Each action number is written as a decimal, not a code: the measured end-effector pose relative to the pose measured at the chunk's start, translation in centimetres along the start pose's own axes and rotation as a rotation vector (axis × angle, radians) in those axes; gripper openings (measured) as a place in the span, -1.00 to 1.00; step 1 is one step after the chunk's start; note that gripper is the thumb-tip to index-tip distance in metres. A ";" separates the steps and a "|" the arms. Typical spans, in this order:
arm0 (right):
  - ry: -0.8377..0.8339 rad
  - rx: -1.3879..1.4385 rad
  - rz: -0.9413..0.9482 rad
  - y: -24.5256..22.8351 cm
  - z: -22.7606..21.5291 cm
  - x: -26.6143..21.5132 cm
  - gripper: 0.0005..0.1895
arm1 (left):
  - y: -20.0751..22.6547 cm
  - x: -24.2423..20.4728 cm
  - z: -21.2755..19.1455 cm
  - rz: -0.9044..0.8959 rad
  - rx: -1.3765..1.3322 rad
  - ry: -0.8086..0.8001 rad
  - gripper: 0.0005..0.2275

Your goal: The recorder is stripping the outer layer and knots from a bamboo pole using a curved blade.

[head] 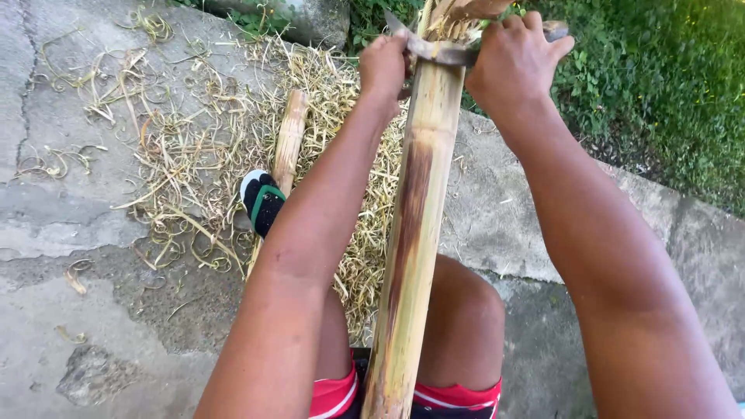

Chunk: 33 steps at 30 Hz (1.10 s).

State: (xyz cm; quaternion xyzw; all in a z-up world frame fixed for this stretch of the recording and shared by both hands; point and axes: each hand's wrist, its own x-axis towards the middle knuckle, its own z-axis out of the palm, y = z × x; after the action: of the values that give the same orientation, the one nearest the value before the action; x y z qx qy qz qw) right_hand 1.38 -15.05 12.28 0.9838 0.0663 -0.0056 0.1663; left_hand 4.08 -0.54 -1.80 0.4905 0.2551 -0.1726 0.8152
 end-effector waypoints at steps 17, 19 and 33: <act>-0.177 -0.260 -0.032 -1.4 -2.8 -2.6 -0.67 | -0.7 -4.1 -1.4 -0.085 0.017 -0.125 -0.76; -0.170 -0.341 -0.066 -1.2 -2.3 -2.3 -0.66 | -1.4 -3.2 -0.9 -0.108 -0.042 -0.175 -0.78; -0.158 -0.272 -0.013 -0.6 -2.6 -2.4 -0.63 | 0.0 -3.4 -0.7 -0.083 -0.002 -0.193 -0.74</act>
State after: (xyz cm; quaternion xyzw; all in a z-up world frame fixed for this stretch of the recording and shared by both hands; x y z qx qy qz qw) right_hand -1.08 -14.00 14.59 0.9483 0.0592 -0.0752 0.3027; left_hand 1.13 0.15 -0.05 0.4596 0.1959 -0.2523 0.8287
